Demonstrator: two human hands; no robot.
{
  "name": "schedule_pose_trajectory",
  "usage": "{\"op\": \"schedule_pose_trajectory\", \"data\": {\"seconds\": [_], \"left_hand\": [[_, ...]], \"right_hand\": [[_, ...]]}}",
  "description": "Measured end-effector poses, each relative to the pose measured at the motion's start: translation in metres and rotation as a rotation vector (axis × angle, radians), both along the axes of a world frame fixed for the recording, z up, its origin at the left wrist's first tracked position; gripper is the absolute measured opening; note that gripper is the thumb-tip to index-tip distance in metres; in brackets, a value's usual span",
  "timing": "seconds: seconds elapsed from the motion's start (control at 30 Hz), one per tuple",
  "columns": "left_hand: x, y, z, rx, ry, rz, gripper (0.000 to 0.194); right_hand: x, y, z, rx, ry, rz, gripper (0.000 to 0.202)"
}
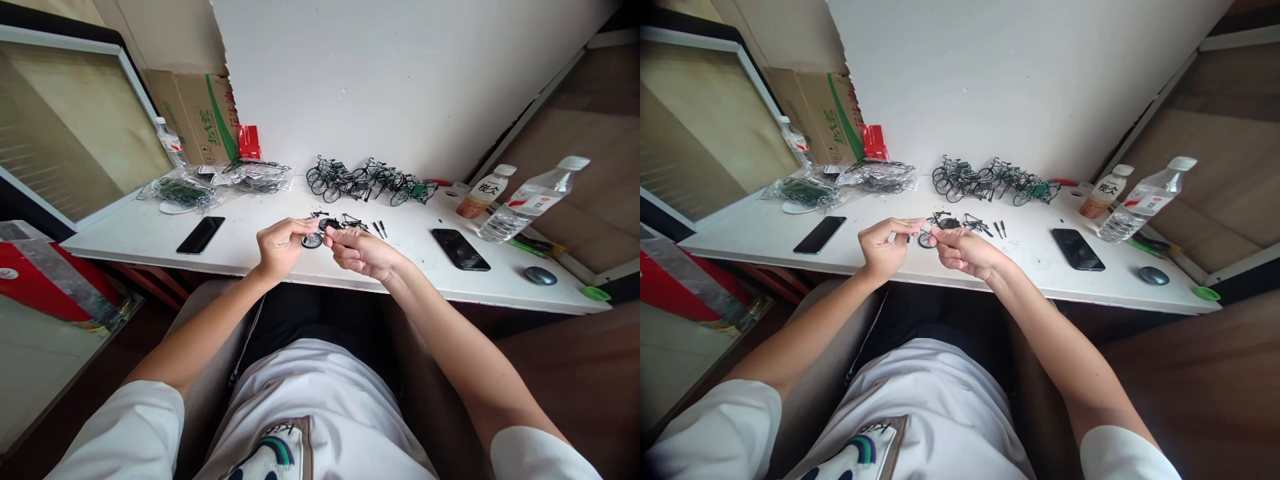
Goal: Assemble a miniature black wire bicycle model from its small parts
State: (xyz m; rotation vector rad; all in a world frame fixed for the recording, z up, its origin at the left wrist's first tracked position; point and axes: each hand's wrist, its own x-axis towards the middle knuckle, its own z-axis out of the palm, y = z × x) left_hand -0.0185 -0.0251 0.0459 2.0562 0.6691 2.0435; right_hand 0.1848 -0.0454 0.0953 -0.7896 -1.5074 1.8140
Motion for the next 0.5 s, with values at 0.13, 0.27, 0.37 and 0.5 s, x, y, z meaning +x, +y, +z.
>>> {"op": "schedule_pose_trajectory", "data": {"seconds": [0.13,0.27,0.37,0.5], "left_hand": [[-0.003,-0.001,0.005,-0.072,0.018,0.007,0.016],[-0.002,-0.007,0.011,-0.247,-0.029,-0.025,0.015],[-0.001,-0.012,0.017,-0.274,-0.036,-0.027,0.014],[-0.002,-0.016,0.024,-0.275,-0.038,0.001,0.016]], "right_hand": [[-0.003,0.002,-0.003,0.074,-0.033,-0.072,0.044],[-0.007,-0.006,-0.006,0.570,-0.356,-0.333,0.050],[-0.005,-0.013,-0.005,0.956,-0.624,-0.475,0.033],[0.002,-0.011,-0.004,1.351,-0.789,-0.466,0.035]]}}
